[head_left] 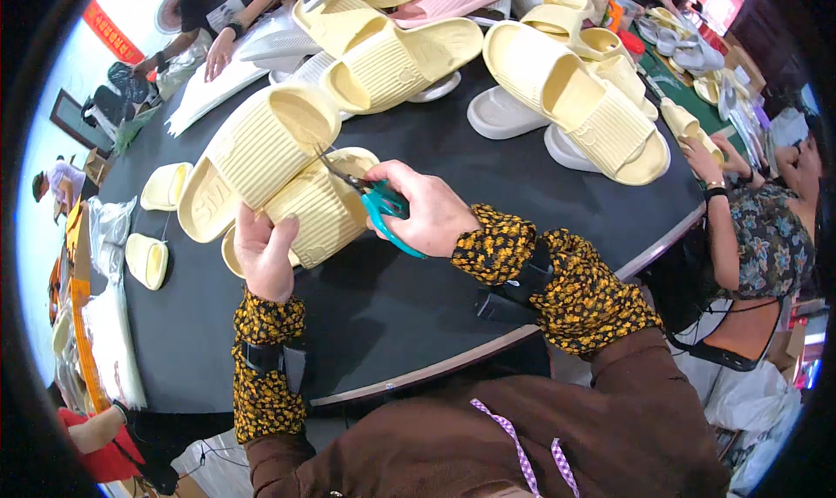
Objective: Trimming excess material from rubber sandals using scissors.
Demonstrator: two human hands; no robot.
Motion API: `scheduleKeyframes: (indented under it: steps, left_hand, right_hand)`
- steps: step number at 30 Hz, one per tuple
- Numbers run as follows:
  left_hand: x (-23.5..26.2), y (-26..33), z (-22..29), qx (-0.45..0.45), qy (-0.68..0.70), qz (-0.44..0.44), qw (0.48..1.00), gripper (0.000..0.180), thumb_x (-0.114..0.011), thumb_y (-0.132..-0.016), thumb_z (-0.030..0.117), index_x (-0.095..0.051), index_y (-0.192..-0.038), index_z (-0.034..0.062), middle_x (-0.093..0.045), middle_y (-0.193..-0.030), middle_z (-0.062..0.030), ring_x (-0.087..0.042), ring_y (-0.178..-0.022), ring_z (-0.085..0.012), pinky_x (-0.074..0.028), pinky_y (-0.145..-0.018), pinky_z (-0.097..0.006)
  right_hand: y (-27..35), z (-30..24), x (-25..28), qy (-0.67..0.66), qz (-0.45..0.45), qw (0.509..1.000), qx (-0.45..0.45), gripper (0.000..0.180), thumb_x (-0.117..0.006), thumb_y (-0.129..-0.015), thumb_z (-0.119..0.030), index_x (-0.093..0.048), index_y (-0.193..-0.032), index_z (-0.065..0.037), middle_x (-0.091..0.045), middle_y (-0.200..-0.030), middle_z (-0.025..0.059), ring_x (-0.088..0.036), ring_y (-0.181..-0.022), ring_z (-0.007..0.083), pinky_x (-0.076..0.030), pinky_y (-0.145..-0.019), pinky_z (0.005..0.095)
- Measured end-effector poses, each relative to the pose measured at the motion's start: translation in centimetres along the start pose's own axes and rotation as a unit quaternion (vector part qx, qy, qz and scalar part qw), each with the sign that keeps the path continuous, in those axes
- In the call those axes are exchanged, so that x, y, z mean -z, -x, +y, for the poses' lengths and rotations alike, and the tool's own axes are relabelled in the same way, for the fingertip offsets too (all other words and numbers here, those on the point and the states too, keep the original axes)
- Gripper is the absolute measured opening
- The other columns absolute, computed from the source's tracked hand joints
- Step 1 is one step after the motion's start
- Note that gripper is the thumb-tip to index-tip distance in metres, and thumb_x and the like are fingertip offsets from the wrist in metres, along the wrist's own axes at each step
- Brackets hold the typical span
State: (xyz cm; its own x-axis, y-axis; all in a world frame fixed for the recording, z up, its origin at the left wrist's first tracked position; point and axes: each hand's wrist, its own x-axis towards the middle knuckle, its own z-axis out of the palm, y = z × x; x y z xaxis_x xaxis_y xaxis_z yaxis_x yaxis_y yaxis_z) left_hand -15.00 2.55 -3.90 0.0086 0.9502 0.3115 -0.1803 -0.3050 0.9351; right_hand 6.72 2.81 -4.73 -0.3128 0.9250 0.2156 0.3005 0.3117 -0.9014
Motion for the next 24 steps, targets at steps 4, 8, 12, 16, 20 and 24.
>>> scheduleKeyframes:
  steps: [4, 8, 12, 16, 20, 24]
  left_hand:
    - [0.04, 0.03, -0.11, 0.012, 0.002, -0.005, 1.000, 0.061, -0.047, -0.076, -0.011, -0.030, -0.133, -0.0008, -0.046, -0.127, -0.0152, -0.046, -0.117, -0.0232, -0.035, -0.098, -0.034]
    - [0.41, -0.02, -0.43, 0.010, 0.000, -0.016, 1.000, 0.061, -0.046, -0.076, -0.011, -0.031, -0.133, -0.0006, -0.047, -0.127, -0.0151, -0.046, -0.117, -0.0230, -0.035, -0.098, -0.034]
    - [0.41, -0.01, -0.51, 0.005, -0.024, -0.026, 0.999, 0.063, -0.046, -0.076, -0.008, -0.027, -0.136, 0.0003, -0.045, -0.128, -0.0176, -0.046, -0.118, -0.0264, -0.036, -0.099, -0.036]
    - [0.32, -0.01, -0.30, 0.013, -0.025, -0.020, 0.999, 0.060, -0.047, -0.077, -0.008, -0.030, -0.134, -0.0006, -0.047, -0.126, -0.0164, -0.046, -0.117, -0.0240, -0.035, -0.098, -0.035]
    - [0.27, -0.02, -0.25, 0.003, -0.031, -0.022, 0.999, 0.061, -0.048, -0.077, -0.006, -0.028, -0.134, -0.0010, -0.048, -0.125, -0.0184, -0.048, -0.115, -0.0257, -0.037, -0.097, -0.036]
    - [0.44, -0.06, -0.38, 0.002, -0.032, -0.026, 0.999, 0.061, -0.049, -0.077, -0.005, -0.029, -0.134, -0.0011, -0.048, -0.125, -0.0180, -0.048, -0.115, -0.0254, -0.036, -0.097, -0.036]
  right_hand:
    - [0.03, -0.07, 0.08, 0.017, 0.006, 1.000, 0.006, 0.034, -0.061, -0.079, -0.012, -0.047, -0.109, -0.001, -0.064, -0.079, 0.0130, -0.065, -0.072, 0.0212, -0.050, -0.066, 0.0318]
    - [0.15, -0.34, 0.16, 0.030, 0.021, 0.999, 0.025, 0.036, -0.063, -0.077, -0.013, -0.047, -0.108, -0.002, -0.064, -0.080, 0.0149, -0.065, -0.075, 0.0257, -0.050, -0.067, 0.0342]
    - [0.14, -0.37, 0.28, 0.043, 0.016, 0.999, 0.013, 0.037, -0.064, -0.076, -0.015, -0.048, -0.107, -0.002, -0.063, -0.082, 0.0168, -0.063, -0.076, 0.0308, -0.049, -0.068, 0.0366]
    - [0.14, -0.22, 0.20, 0.025, 0.016, 0.999, 0.036, 0.037, -0.064, -0.076, -0.015, -0.047, -0.107, -0.003, -0.062, -0.083, 0.0172, -0.063, -0.076, 0.0314, -0.049, -0.068, 0.0370]
    - [0.14, -0.51, 0.35, 0.020, 0.004, 0.999, 0.027, 0.037, -0.064, -0.076, -0.015, -0.047, -0.106, -0.002, -0.062, -0.083, 0.0176, -0.063, -0.077, 0.0311, -0.049, -0.068, 0.0371]
    - [0.13, -0.16, 0.18, 0.021, 0.020, 0.998, 0.058, 0.036, -0.064, -0.076, -0.014, -0.047, -0.106, -0.002, -0.062, -0.080, 0.0165, -0.062, -0.073, 0.0299, -0.048, -0.066, 0.0359]
